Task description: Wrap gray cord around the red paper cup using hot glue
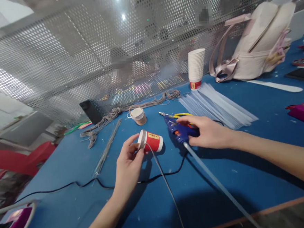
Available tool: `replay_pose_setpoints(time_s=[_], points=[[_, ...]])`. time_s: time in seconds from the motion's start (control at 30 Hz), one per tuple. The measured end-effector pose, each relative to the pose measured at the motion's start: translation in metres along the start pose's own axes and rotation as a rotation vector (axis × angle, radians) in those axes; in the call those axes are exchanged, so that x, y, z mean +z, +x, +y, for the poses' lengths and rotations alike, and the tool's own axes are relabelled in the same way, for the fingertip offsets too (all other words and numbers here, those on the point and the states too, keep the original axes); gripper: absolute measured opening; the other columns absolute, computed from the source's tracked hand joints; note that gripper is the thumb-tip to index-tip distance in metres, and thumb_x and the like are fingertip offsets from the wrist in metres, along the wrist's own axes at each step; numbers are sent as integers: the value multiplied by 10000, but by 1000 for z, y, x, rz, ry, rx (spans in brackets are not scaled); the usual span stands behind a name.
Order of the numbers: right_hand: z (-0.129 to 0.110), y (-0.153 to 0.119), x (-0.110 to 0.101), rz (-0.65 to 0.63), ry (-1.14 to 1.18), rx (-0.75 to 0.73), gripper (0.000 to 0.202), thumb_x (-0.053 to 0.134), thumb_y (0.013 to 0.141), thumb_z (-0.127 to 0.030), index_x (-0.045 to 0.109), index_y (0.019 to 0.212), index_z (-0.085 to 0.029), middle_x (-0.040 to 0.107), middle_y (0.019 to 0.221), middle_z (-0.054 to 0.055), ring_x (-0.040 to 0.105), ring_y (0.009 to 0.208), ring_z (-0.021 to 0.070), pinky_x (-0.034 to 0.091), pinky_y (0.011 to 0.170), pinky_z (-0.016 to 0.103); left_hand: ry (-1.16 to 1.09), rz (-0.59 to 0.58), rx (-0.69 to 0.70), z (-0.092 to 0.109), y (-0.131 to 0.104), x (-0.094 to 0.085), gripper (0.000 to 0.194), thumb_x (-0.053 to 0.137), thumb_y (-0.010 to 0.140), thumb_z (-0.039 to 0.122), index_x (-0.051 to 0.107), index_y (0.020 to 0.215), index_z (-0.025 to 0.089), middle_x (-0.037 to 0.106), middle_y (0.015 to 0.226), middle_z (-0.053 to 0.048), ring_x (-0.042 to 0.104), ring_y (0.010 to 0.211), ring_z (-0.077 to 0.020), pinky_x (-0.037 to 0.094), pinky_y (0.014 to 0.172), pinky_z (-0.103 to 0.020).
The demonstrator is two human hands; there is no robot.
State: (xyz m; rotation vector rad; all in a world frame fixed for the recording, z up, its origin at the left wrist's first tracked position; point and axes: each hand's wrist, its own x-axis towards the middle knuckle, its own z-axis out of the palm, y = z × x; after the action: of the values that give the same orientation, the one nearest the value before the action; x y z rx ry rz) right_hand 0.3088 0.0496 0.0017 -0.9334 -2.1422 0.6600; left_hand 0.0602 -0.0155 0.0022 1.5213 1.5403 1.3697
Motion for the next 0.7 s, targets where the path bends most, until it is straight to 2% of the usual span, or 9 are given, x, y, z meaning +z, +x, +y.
replay_pose_setpoints(time_s=[0.07,0.1,0.17,0.23,0.3,0.43,0.7], points=[[-8,-3,-5,35,362,112,420,588,717,-236,550,1129,-164,657,1033,96,629,780,172,516,658,293,55,-19,30,0,-1,-1,346,574,785,239,611,1126,196,673,801,0,657,660,-135,534,667,-274],[-13,-5,-6,9,514,172,400,585,722,-268,548,1106,-164,662,948,80,600,649,141,489,554,261,92,-25,53,0,-1,-2,315,558,796,234,637,1099,198,684,833,-10,655,665,-134,533,664,-271],[-24,-9,-4,-52,650,274,299,608,714,-297,571,975,-155,635,811,42,503,502,87,415,456,221,177,-38,124,1,-2,-2,262,527,818,216,682,1029,202,691,851,-17,645,678,-133,525,655,-261],[-33,-12,2,-93,620,337,220,631,729,-342,572,825,-153,583,682,2,440,456,65,368,427,200,256,-53,217,2,-4,-3,243,502,834,191,703,968,205,683,805,-12,632,692,-134,509,639,-245],[-40,-15,9,-101,598,373,224,625,752,-367,562,810,-160,550,605,-25,423,439,66,348,413,191,309,-69,296,2,-5,-4,233,491,843,162,703,925,208,671,768,-8,628,698,-132,499,632,-234],[-46,-22,22,-145,492,370,97,584,777,-256,534,789,-173,540,566,-43,471,480,83,366,457,188,382,-104,416,1,-7,-5,224,482,852,115,681,897,207,689,815,-22,653,736,-135,511,664,-234],[-40,-31,35,-75,396,233,57,563,758,-171,514,730,-181,448,593,-66,367,512,68,342,486,182,540,-145,565,-5,-15,-5,331,468,863,87,652,1109,211,689,925,-50,670,815,-138,528,709,-220]])
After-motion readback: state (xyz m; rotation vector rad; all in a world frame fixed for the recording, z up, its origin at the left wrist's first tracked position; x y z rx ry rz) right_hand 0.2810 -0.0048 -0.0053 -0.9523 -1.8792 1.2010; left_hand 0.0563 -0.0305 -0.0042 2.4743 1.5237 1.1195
